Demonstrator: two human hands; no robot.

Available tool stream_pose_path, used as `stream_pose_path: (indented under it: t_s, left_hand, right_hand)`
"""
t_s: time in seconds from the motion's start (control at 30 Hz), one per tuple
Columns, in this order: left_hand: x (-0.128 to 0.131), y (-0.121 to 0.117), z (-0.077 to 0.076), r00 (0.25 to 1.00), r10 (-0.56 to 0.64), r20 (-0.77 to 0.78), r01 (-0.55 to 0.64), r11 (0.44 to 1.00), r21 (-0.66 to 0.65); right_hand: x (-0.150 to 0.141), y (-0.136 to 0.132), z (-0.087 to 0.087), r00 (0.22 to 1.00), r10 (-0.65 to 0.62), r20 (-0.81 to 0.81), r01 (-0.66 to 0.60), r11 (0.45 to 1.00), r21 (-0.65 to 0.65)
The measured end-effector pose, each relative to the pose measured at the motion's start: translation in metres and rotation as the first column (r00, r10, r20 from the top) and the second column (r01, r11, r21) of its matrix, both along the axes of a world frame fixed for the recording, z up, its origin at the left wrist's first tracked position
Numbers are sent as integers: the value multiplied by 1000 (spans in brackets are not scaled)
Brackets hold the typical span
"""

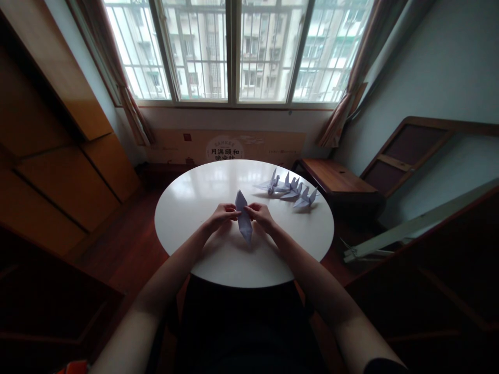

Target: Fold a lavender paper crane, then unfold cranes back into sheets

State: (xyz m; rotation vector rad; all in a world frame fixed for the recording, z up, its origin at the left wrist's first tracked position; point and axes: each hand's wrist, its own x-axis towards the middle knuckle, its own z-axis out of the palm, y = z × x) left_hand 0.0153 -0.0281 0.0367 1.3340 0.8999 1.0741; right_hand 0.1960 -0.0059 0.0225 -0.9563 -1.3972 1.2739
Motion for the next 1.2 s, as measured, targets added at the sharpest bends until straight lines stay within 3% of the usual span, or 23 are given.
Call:
stream_pose_path:
  t_s: [0.4,0.6,0.83,1.0,1.2]
  left_hand:
    - [0,6,-5,1000,9,6,-10,997,82]
    - [3,9,-7,995,86,-56,-75,982,171]
    - [5,12,-8,967,253,13,-246,924,294]
    - [4,13,-9,972,234,13,-230,939,254]
    - [2,10,-8,985,165,54,-169,982,84]
  right_hand:
    - [0,-1,2,998,49,-37,-48,999,13]
    - [0,-4,4,997,60,-55,-59,998,15]
    - [-2,-7,8,997,78,-4,-78,997,28]
    - [0,-5,4,994,105,27,-106,994,16]
    - [2,-7,6,984,178,26,-177,984,-10]
